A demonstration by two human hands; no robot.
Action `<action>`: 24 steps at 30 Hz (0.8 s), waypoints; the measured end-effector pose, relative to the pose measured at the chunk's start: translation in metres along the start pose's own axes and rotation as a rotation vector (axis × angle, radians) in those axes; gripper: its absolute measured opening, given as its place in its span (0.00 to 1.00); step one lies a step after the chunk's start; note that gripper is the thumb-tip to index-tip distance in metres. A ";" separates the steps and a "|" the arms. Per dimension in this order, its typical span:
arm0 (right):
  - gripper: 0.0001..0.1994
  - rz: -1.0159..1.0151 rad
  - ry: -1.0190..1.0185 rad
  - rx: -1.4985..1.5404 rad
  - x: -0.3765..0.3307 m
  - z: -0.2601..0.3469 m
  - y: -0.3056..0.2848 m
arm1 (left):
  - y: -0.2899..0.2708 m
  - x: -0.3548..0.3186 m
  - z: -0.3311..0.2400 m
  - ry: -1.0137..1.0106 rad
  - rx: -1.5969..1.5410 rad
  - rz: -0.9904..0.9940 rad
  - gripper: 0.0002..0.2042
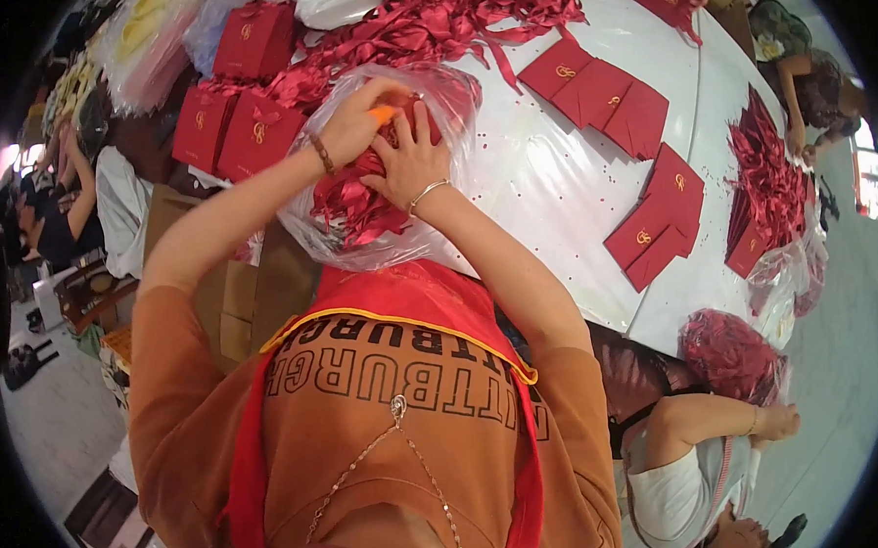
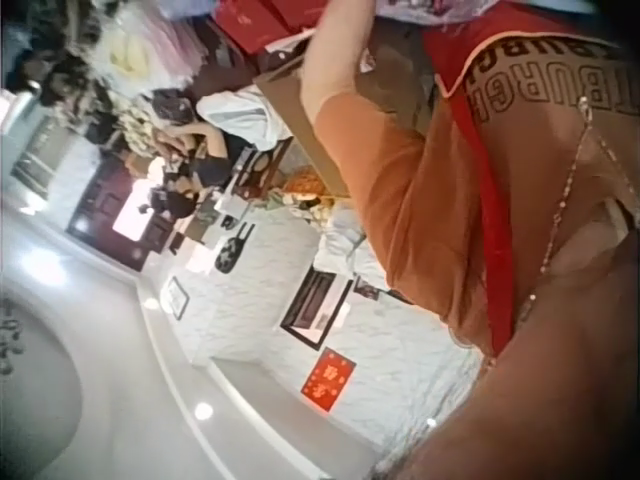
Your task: Packing red envelopes into plastic bags and arranging them into boxes.
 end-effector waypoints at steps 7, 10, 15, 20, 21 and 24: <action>0.34 0.071 -0.009 0.480 0.011 -0.021 0.005 | 0.011 -0.018 0.033 -0.078 -0.119 -0.174 0.12; 0.19 0.147 -0.085 0.952 0.026 -0.039 0.006 | 0.015 -0.013 0.025 0.140 0.188 -0.032 0.13; 0.15 -0.236 0.035 0.775 0.045 -0.059 -0.028 | 0.028 -0.017 0.026 0.245 0.466 0.045 0.15; 0.23 -0.490 -0.036 0.269 0.054 -0.055 -0.057 | 0.034 -0.018 0.016 0.253 0.588 0.086 0.15; 0.23 -0.591 0.028 0.091 0.055 -0.055 -0.066 | 0.035 -0.019 0.015 0.282 0.641 0.095 0.16; 0.23 -0.903 -0.031 0.035 0.043 -0.057 -0.105 | 0.040 -0.021 0.020 0.376 0.541 0.033 0.14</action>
Point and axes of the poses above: each hand's wrist, its own x-axis towards the middle knuckle, its own y-axis out of the palm, z = x × y, the point moved 3 cm from there along x, towards the middle knuckle, and after that the axes turned 14 degrees about y, right-handed, at the moved point
